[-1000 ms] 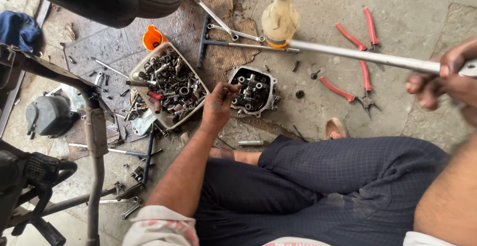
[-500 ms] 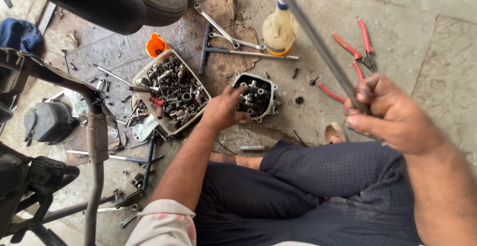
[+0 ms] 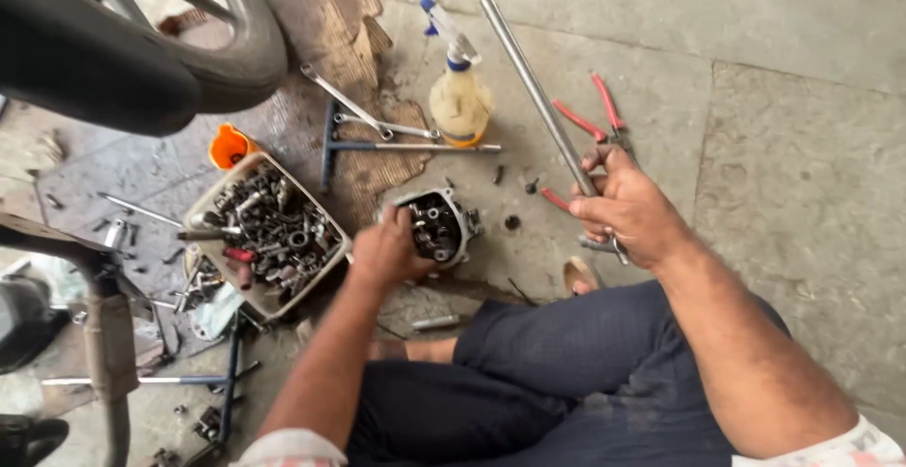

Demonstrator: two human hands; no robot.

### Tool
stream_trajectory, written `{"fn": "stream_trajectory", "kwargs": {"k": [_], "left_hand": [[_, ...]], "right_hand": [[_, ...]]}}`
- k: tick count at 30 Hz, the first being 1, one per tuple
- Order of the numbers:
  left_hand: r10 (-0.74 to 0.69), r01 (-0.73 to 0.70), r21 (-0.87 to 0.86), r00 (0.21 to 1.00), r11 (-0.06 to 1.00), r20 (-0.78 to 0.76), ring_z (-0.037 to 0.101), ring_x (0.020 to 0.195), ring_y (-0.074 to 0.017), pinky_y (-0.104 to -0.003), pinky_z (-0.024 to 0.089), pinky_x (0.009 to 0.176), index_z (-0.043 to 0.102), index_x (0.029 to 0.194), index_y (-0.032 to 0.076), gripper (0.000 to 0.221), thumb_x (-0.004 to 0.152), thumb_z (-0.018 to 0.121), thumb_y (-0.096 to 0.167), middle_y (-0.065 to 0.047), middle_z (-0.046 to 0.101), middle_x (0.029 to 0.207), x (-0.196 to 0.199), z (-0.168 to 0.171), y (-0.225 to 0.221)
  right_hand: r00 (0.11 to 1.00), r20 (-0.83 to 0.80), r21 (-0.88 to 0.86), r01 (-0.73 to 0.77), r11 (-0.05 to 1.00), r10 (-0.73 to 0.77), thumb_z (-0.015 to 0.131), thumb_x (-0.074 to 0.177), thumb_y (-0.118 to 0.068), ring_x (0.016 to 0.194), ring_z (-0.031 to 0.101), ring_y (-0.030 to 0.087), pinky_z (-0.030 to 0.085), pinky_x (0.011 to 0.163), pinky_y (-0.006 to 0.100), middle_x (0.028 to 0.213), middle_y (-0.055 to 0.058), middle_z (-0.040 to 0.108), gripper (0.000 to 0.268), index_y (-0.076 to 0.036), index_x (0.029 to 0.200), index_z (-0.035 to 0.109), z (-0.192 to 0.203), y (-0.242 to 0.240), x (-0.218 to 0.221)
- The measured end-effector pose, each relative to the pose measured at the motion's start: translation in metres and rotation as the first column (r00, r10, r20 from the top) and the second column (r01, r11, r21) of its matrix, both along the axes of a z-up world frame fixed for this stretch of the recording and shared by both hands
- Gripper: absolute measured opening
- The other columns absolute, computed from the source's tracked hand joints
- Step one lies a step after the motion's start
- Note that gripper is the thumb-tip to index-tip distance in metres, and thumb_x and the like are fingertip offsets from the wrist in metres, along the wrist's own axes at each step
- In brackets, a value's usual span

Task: Assembling and repairing motorcycle engine components including the cylinder head, valves, and associated hardware.

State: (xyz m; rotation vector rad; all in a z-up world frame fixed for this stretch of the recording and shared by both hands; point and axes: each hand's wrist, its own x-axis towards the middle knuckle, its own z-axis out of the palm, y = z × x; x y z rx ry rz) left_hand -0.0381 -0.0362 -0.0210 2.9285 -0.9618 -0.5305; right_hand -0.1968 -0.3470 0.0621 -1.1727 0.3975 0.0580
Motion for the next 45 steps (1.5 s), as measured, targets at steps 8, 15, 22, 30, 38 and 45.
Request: {"fn": "stream_trajectory", "kwargs": {"k": [8, 15, 22, 30, 38, 45], "left_hand": [[0.479, -0.472, 0.079, 0.870, 0.878, -0.115, 0.077, 0.096, -0.0306, -0.041, 0.063, 0.080, 0.044, 0.144, -0.003, 0.115, 0.072, 0.070, 0.083, -0.018, 0.075, 0.105, -0.020, 0.024, -0.041], [0.577, -0.555, 0.163, 0.798, 0.816, -0.173, 0.075, 0.101, -0.0294, -0.041, 0.061, 0.083, 0.074, 0.118, 0.004, 0.094, 0.073, 0.063, 0.086, -0.013, 0.075, 0.112, -0.004, 0.019, -0.057], [0.582, -0.554, 0.183, 0.750, 0.812, -0.313, 0.071, 0.112, -0.0298, -0.042, 0.057, 0.092, 0.076, 0.117, 0.009, 0.087, 0.082, 0.056, 0.086, -0.015, 0.072, 0.121, 0.007, 0.003, -0.038], [0.349, -0.763, -0.458, 0.626, 0.456, -0.697, 0.065, 0.090, -0.0201, -0.029, 0.055, 0.074, 0.071, 0.120, 0.014, 0.027, 0.100, 0.054, 0.009, -0.002, 0.067, 0.094, -0.018, 0.045, -0.032], [0.005, -0.491, -0.800, 0.853, 0.344, -0.522, 0.074, 0.098, -0.0144, -0.027, 0.062, 0.087, 0.074, 0.106, 0.003, 0.016, 0.093, 0.066, -0.004, -0.006, 0.069, 0.106, -0.007, 0.002, -0.051], [-0.024, -0.283, -0.701, 0.919, 0.655, -0.393, 0.070, 0.094, -0.0224, -0.034, 0.056, 0.083, 0.076, 0.110, 0.008, 0.018, 0.094, 0.067, 0.003, -0.009, 0.071, 0.103, 0.002, 0.002, -0.060]], "right_hand": [[0.999, 0.025, 0.019, 0.044, 0.999, -0.044, 0.062, 0.083, 0.009, 0.053, 0.045, 0.006, 0.039, 0.045, 0.023, 0.092, 0.007, 0.057, 0.049, -0.013, 0.120, 0.038, -0.004, -0.004, 0.002], [0.999, -0.039, -0.061, 0.029, 0.998, -0.032, 0.061, 0.086, 0.008, 0.053, 0.047, 0.007, 0.039, 0.045, 0.023, 0.086, 0.009, 0.056, 0.056, -0.011, 0.129, 0.032, -0.008, 0.002, 0.004], [1.000, -0.020, -0.073, 0.010, 0.997, -0.012, 0.061, 0.086, 0.008, 0.054, 0.047, 0.006, 0.039, 0.045, 0.023, 0.087, 0.008, 0.057, 0.053, -0.009, 0.129, 0.034, -0.003, 0.005, 0.003], [0.993, -0.008, 0.328, 0.114, 0.938, -0.118, 0.048, 0.087, -0.003, 0.064, 0.056, 0.015, 0.050, 0.060, 0.030, 0.104, 0.020, 0.062, 0.063, 0.014, 0.147, 0.043, 0.048, -0.003, -0.009], [0.966, 0.103, 0.313, 0.194, 0.930, -0.236, 0.054, 0.085, -0.006, 0.069, 0.060, 0.015, 0.055, 0.059, 0.032, 0.118, 0.014, 0.061, 0.065, 0.015, 0.145, 0.039, 0.008, -0.032, -0.018], [0.996, 0.058, 0.124, 0.053, 0.991, -0.061, 0.064, 0.077, 0.002, 0.055, 0.055, 0.009, 0.047, 0.044, 0.021, 0.086, 0.009, 0.059, 0.080, 0.007, 0.154, 0.042, 0.021, -0.024, -0.013]]}}
